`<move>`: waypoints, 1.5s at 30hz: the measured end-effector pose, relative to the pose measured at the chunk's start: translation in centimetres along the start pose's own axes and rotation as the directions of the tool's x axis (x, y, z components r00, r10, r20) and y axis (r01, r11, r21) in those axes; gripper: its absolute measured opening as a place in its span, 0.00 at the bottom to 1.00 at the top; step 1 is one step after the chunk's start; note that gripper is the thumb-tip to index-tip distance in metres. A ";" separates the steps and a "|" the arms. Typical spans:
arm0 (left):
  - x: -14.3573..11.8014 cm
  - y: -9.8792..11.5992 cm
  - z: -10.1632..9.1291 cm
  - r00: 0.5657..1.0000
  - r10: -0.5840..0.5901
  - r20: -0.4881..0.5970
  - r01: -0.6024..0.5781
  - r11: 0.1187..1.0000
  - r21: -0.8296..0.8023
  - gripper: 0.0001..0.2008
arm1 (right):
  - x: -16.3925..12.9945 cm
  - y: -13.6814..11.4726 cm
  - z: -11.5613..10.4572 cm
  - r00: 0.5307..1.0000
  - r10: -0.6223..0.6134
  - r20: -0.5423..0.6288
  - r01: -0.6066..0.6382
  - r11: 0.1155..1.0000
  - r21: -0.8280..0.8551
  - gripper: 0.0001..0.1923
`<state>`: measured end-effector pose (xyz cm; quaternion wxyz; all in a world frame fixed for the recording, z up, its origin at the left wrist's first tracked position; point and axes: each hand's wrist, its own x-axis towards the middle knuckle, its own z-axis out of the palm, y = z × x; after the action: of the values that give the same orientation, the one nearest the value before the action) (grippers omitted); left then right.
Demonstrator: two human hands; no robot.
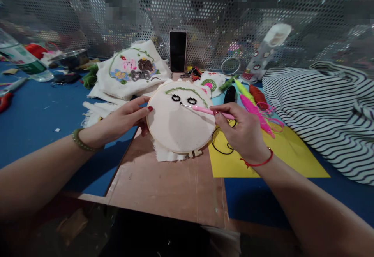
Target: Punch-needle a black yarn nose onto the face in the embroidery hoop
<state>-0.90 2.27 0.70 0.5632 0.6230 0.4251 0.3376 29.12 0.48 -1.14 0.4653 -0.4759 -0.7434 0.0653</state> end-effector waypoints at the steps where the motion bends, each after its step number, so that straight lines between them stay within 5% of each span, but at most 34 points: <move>1: 0.0 0.0 0.0 1.000 -0.003 -0.001 0.003 1.000 0.002 0.15 | 0.0 0.0 0.0 1.000 -0.002 0.002 0.002 1.000 -0.001 0.06; 18: 0.0 0.2 0.1 1.000 0.002 -0.002 -0.002 1.000 0.003 0.16 | -0.1 0.1 0.2 1.000 -0.001 0.008 0.001 0.999 -0.034 0.07; 31: -0.2 0.3 0.4 1.000 0.012 -0.025 -0.011 0.999 0.039 0.20 | -0.6 -0.8 0.8 0.980 -0.111 0.162 0.118 0.992 -0.034 0.08; 45: -0.2 -0.2 0.6 1.000 0.010 0.018 -0.009 0.999 -0.036 0.26 | -1.3 -0.1 1.6 0.975 -0.145 0.168 0.119 0.980 0.159 0.11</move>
<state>-0.46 1.85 0.43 0.5767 0.6178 0.4108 0.3422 27.97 0.03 -2.80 0.4339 -0.3816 -0.8054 0.1318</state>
